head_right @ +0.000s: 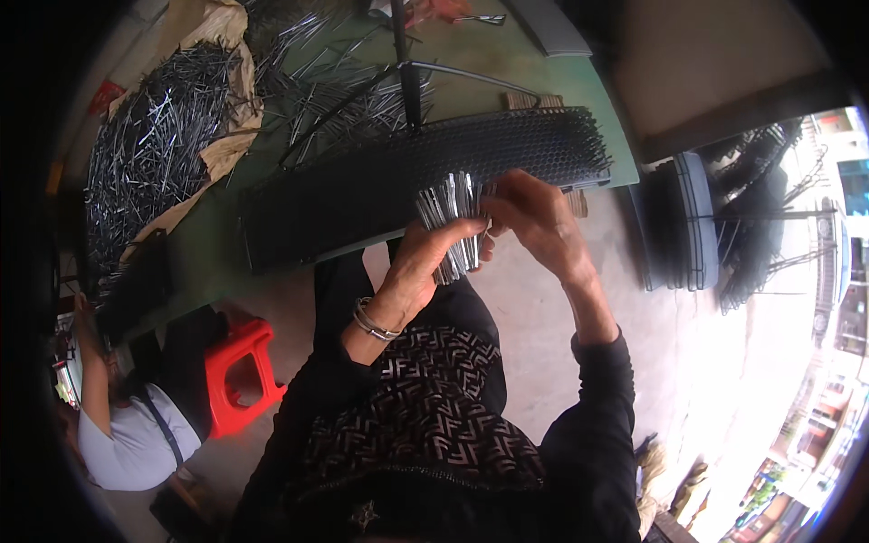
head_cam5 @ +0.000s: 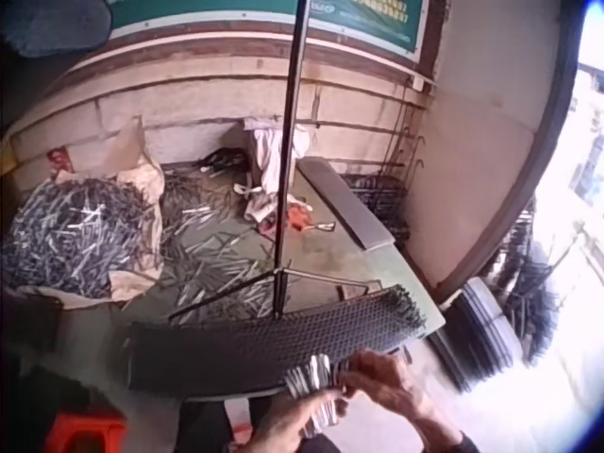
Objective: Inserting metal pins into a mesh-like board to assemble a component.
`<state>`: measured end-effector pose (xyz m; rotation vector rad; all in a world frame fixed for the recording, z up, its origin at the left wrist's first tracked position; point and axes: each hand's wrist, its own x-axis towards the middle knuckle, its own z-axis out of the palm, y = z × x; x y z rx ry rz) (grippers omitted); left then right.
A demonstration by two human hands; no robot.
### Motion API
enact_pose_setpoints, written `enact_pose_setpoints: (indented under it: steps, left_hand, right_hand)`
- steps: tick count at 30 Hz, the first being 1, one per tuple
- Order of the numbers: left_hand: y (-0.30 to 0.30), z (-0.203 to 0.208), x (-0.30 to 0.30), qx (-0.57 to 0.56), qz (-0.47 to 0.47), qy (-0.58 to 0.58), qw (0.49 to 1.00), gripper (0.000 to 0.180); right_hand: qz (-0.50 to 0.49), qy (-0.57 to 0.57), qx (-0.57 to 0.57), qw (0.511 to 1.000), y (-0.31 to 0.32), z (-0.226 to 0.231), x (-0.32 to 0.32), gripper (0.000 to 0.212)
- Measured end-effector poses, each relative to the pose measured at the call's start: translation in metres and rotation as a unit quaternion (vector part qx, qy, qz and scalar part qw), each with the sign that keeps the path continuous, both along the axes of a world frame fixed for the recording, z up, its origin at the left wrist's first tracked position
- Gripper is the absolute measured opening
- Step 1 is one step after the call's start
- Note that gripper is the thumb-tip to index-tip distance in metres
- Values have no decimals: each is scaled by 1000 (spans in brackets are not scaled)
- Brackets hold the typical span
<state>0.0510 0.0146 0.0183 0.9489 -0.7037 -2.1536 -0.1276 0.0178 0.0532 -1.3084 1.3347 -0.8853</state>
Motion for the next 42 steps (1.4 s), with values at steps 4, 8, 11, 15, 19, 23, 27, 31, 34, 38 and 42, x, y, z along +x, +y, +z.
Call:
enact_pose_setpoints:
  steps: [4,8,11,15,19,23,27,31,34,38,42]
  left_hand:
    - [-3,-7,3,-9,14,-7,1000,26]
    - [-3,-8,2,4,14,-39,999,25]
    - [-3,-6,1,-1,17,-56,998,25]
    - [-3,-9,-3,-7,6,-61,998,25]
    - [0,-15,-16,-4,61,-33,998,24]
    - [-3,-14,-23,36,82,-9,996,18]
    - [-8,-13,-26,42,67,-14,997,21]
    - [-14,-11,-28,53,-40,-8,998,33]
    - [-16,-18,-29,61,-60,7,996,34]
    - [-20,-22,-30,65,-56,4,996,32]
    - [-21,-25,-29,53,-50,-23,997,28]
  right_hand:
    - [-3,-44,21,999,-6,0,4,12]
    - [2,-22,36,999,-9,0,1,9]
    - [9,-21,38,999,-11,0,0,10]
    - [22,-4,26,999,-10,1,-6,12]
    - [27,21,19,999,-8,0,-19,13]
    - [-32,5,30,999,-3,-3,-24,13]
    - [-47,-4,13,999,-2,-6,-31,11]
    - [-26,34,-2,999,-9,-8,-45,12]
    - [-36,22,11,999,-17,2,-46,13]
    - [-41,46,-24,998,-22,6,-49,14]
    - [-78,55,-66,993,-25,10,-52,14]
